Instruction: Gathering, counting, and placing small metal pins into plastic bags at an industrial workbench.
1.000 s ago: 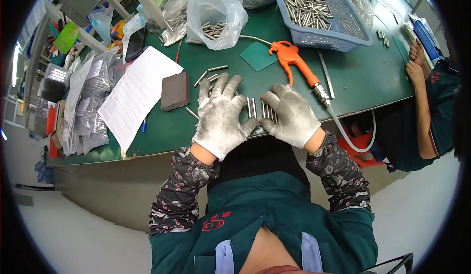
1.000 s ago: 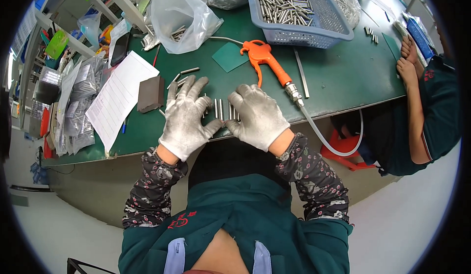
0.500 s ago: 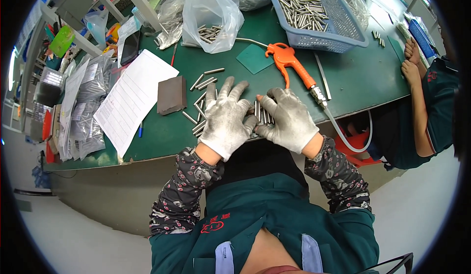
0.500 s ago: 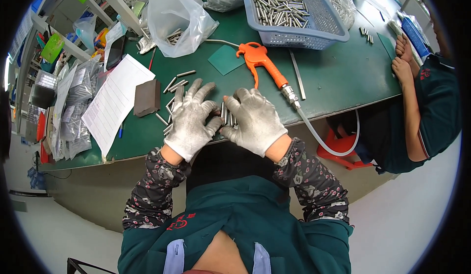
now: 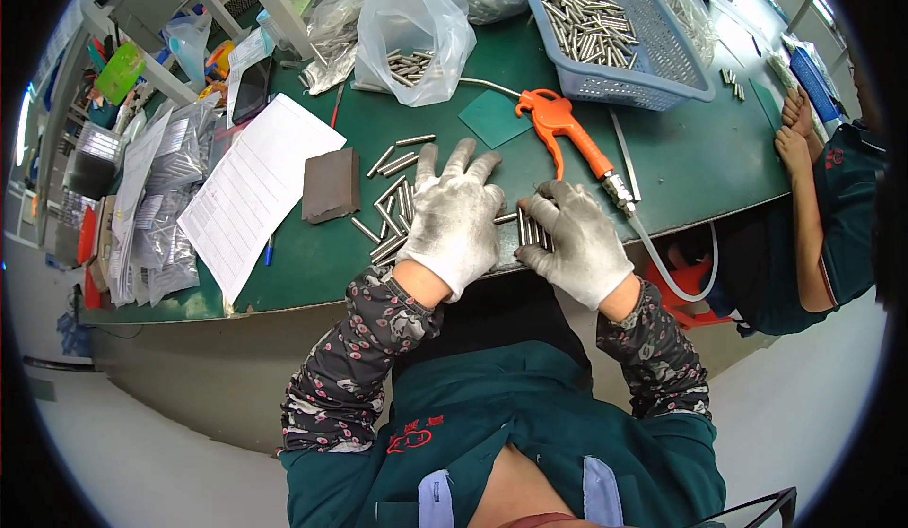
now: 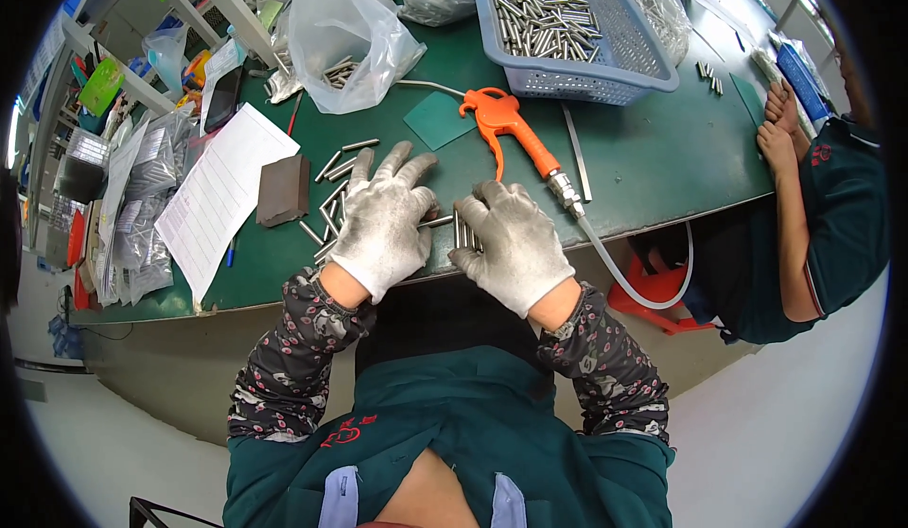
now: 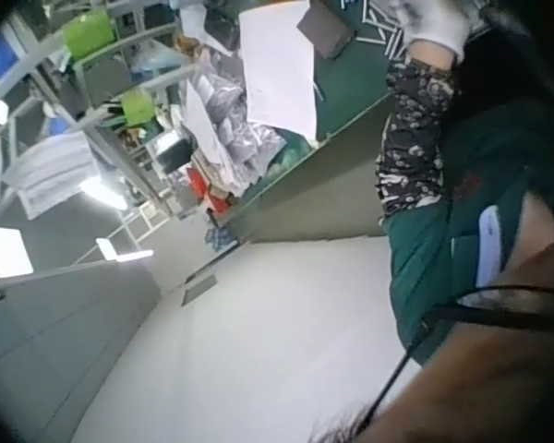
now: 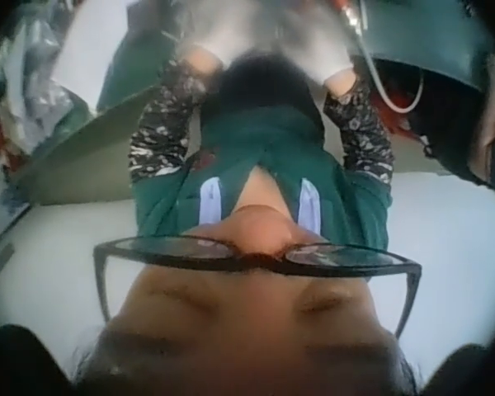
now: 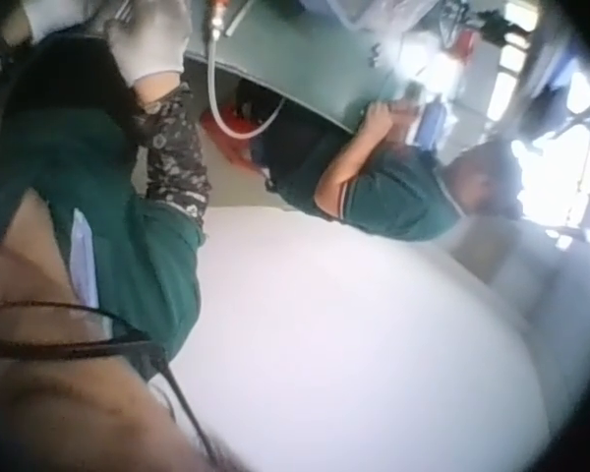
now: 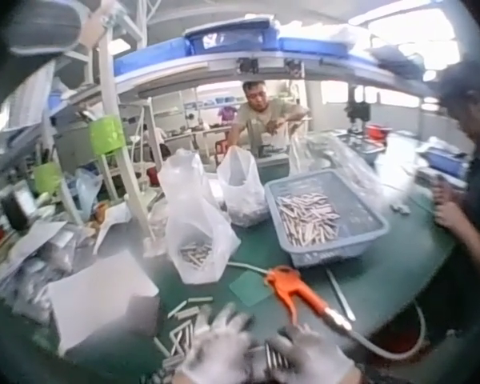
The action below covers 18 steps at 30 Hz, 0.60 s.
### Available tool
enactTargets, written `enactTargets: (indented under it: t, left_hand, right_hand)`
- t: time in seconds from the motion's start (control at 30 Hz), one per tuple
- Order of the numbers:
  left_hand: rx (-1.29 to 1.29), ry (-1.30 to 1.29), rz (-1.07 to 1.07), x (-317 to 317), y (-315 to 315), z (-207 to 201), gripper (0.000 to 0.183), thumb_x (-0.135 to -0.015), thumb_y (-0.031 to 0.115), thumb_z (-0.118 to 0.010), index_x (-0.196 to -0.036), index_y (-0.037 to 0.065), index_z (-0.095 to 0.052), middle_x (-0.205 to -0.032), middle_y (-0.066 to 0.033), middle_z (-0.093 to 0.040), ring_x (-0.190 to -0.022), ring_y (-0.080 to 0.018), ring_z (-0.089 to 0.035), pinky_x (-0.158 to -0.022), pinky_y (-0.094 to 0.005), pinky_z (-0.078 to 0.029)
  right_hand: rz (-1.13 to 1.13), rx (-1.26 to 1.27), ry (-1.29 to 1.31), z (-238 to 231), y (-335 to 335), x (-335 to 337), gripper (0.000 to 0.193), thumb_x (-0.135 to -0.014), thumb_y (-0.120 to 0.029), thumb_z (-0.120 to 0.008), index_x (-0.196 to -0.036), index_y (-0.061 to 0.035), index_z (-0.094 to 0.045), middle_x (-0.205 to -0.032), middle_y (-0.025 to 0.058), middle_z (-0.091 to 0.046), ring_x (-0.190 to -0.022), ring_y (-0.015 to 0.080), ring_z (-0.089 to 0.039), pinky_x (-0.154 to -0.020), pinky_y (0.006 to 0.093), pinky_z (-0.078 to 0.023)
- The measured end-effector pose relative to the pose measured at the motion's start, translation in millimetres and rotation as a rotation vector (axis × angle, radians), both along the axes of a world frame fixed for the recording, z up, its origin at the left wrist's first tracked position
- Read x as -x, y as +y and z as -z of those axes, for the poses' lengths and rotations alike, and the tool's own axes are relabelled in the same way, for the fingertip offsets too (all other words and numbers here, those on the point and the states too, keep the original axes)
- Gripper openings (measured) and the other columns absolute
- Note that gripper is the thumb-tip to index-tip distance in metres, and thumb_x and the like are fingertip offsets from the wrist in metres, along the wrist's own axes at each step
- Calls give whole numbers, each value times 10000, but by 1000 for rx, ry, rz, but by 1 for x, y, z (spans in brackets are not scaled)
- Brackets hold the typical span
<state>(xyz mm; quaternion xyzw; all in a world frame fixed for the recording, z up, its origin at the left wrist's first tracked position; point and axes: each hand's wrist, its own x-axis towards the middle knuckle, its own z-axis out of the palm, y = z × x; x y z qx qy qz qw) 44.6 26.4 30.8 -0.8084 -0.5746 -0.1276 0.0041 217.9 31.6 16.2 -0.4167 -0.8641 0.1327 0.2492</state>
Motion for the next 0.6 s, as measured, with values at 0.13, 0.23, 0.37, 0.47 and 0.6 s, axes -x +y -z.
enactTargets:
  t: [0.13,0.23,0.37,0.47,0.6]
  left_hand:
    - [-64,0,94,4,2,4,124,-628,102,-641,-741,108,-691,-1207,-107,-558,-1243,-302,-415,-1064,-549,-218]
    - [-123,-22,158,2,2,9,118,-636,101,-649,-751,107,-677,-1227,-97,-544,-1243,-302,-417,-1064,-551,-225]
    - [-160,-86,124,6,-4,3,210,-625,67,-679,-828,94,-631,-1279,-89,-501,-1252,-317,-408,-1063,-536,-248]
    - [-227,-165,27,33,-13,0,334,-625,54,-701,-927,85,-560,-1298,-121,-470,-1247,-358,-400,-1053,-512,-282]
    - [-250,-177,4,67,-23,6,485,-634,173,-746,-1059,48,-548,-1308,-142,-460,-1233,-395,-405,-1033,-514,-313]
  right_hand:
    - [-4,18,-2,-1,0,0,439,-640,-198,-736,-1023,-34,-599,-1032,145,-554,-965,329,-541,-812,411,-475]
    - [-21,67,-17,-2,1,5,467,-639,-208,-743,-1046,-37,-591,-1052,147,-550,-971,330,-537,-823,409,-472]
    - [-69,121,65,2,2,3,666,-617,-223,-753,-1213,-38,-522,-1114,161,-528,-1001,351,-509,-865,407,-434]
    - [-119,88,64,-2,3,1,742,-612,-272,-761,-1273,-72,-489,-1120,154,-522,-1001,352,-511,-858,406,-438]
    - [-138,39,-165,-11,-1,16,572,-704,-302,-705,-1212,-96,-543,-1074,108,-523,-941,299,-544,-764,402,-496]
